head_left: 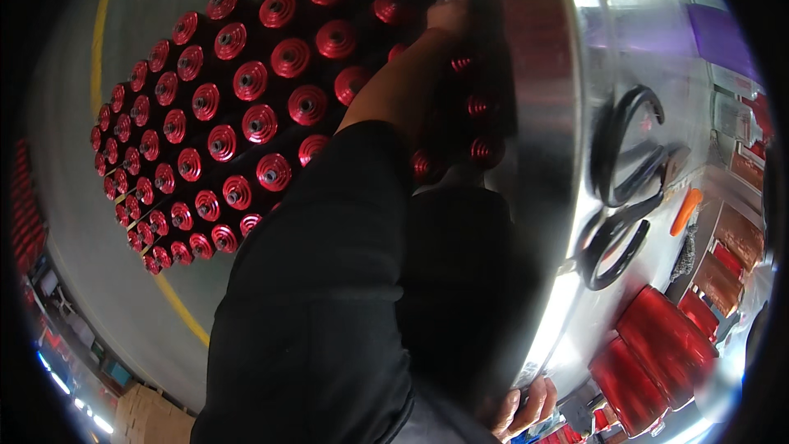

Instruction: The person applies a sticker to a red cylindrical can, smooths it with a green card, and uses a wooden stick to press the edges. They repeat this process on multiple cans, placing finished ones on a nearby tray.

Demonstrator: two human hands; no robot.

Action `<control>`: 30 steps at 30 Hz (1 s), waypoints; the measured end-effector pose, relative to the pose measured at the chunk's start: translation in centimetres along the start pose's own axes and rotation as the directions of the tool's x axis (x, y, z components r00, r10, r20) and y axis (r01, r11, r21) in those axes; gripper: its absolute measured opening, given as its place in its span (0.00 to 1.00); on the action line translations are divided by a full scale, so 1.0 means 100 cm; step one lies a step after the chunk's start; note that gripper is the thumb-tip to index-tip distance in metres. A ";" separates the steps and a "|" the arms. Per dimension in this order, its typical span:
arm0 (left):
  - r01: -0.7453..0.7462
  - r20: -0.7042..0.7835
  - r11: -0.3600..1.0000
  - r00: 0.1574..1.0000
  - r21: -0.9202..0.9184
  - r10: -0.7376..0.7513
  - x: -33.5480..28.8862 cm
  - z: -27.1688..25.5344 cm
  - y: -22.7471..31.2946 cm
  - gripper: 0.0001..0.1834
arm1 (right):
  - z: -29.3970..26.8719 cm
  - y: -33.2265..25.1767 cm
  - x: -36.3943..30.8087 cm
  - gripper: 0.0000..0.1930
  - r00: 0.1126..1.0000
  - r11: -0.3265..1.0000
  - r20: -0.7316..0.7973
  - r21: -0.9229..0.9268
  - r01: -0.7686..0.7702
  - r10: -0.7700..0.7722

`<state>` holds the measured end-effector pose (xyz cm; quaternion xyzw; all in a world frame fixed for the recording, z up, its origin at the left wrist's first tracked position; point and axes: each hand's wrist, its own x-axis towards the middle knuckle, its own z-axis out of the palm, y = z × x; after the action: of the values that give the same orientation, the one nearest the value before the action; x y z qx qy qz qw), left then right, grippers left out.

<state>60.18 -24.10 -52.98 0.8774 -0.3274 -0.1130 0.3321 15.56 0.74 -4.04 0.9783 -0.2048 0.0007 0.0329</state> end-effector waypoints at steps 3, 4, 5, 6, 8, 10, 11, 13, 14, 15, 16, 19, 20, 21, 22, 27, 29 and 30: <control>-0.021 0.074 0.986 0.997 0.164 0.009 -0.018 -0.024 0.013 0.24 | -0.002 -0.006 0.000 0.20 0.997 0.997 0.030 -0.008 -0.070 0.071; -0.041 0.118 0.989 0.993 0.143 0.024 -0.016 -0.037 0.011 0.25 | -0.001 -0.006 0.002 0.20 0.997 0.997 0.015 -0.019 -0.071 0.072; -0.059 0.163 0.991 0.986 0.122 0.039 -0.016 -0.052 0.009 0.25 | 0.000 -0.008 0.003 0.24 0.994 0.994 0.013 -0.034 -0.104 0.104; -0.069 0.196 0.993 0.979 0.096 0.049 -0.014 -0.071 0.007 0.25 | 0.001 -0.011 0.003 0.31 0.992 0.991 0.008 -0.054 -0.124 0.125; -0.208 0.084 0.918 0.978 0.338 0.191 -0.022 -0.121 -0.015 0.20 | 0.003 -0.013 0.005 0.36 0.992 0.987 -0.021 -0.107 -0.122 0.121; -0.314 -0.046 0.816 0.923 0.486 0.382 -0.026 -0.145 -0.049 0.12 | 0.004 -0.012 0.004 0.33 0.995 0.988 -0.009 -0.118 -0.095 0.094; -0.346 0.082 0.840 0.935 0.418 0.345 -0.031 -0.150 -0.048 0.15 | 0.003 -0.011 0.002 0.32 0.995 0.988 0.002 -0.123 -0.096 0.097; -0.376 0.344 0.888 0.897 0.264 0.277 -0.059 -0.172 -0.026 0.21 | -0.002 -0.008 -0.004 0.26 0.993 0.993 0.055 -0.061 -0.099 0.102; -0.604 0.425 0.780 0.756 0.161 0.497 -0.078 -0.175 -0.027 0.19 | -0.002 -0.009 -0.008 0.24 0.992 0.993 0.067 -0.048 -0.105 0.108; -0.564 0.410 0.810 0.785 0.161 0.465 -0.095 -0.177 -0.032 0.20 | 0.000 -0.003 -0.007 0.23 0.995 0.997 0.068 -0.035 -0.074 0.076; -0.535 0.402 0.831 0.801 0.151 0.443 -0.110 -0.171 -0.034 0.22 | -0.001 -0.002 -0.005 0.24 0.995 0.998 0.079 -0.041 -0.057 0.060; -0.536 0.351 0.825 0.818 0.179 0.456 -0.126 -0.149 -0.043 0.23 | -0.001 -0.004 -0.003 0.24 0.994 0.997 0.093 -0.059 -0.055 0.060; -0.551 0.330 0.810 0.816 0.198 0.474 -0.126 -0.142 -0.045 0.23 | -0.001 -0.006 -0.004 0.24 0.995 0.995 0.067 -0.069 -0.065 0.070; -0.551 0.345 0.806 0.816 0.217 0.464 -0.125 -0.137 -0.047 0.23 | 0.002 -0.006 -0.005 0.24 0.996 0.994 0.041 -0.078 -0.071 0.074; -0.549 0.359 0.802 0.816 0.235 0.454 -0.124 -0.133 -0.048 0.23 | 0.004 -0.006 -0.004 0.24 0.997 0.993 0.015 -0.086 -0.076 0.077; -0.468 0.464 0.828 0.834 0.309 0.298 -0.109 -0.150 -0.005 0.23 | 0.005 -0.005 -0.007 0.23 0.996 0.993 0.026 -0.089 -0.083 0.085; -0.461 0.329 0.850 0.868 0.256 0.372 -0.090 -0.135 0.009 0.23 | 0.005 -0.004 -0.011 0.23 0.997 0.992 0.016 -0.101 -0.076 0.078; -0.460 0.247 0.863 0.879 0.210 0.409 -0.077 -0.124 0.015 0.23 | 0.007 -0.004 -0.012 0.23 0.997 0.991 -0.013 -0.110 -0.074 0.073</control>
<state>58.74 -13.66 -42.79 0.8012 -0.5602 -0.0755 0.1963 14.64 1.53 -4.74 0.9668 -0.2401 -0.0051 0.0876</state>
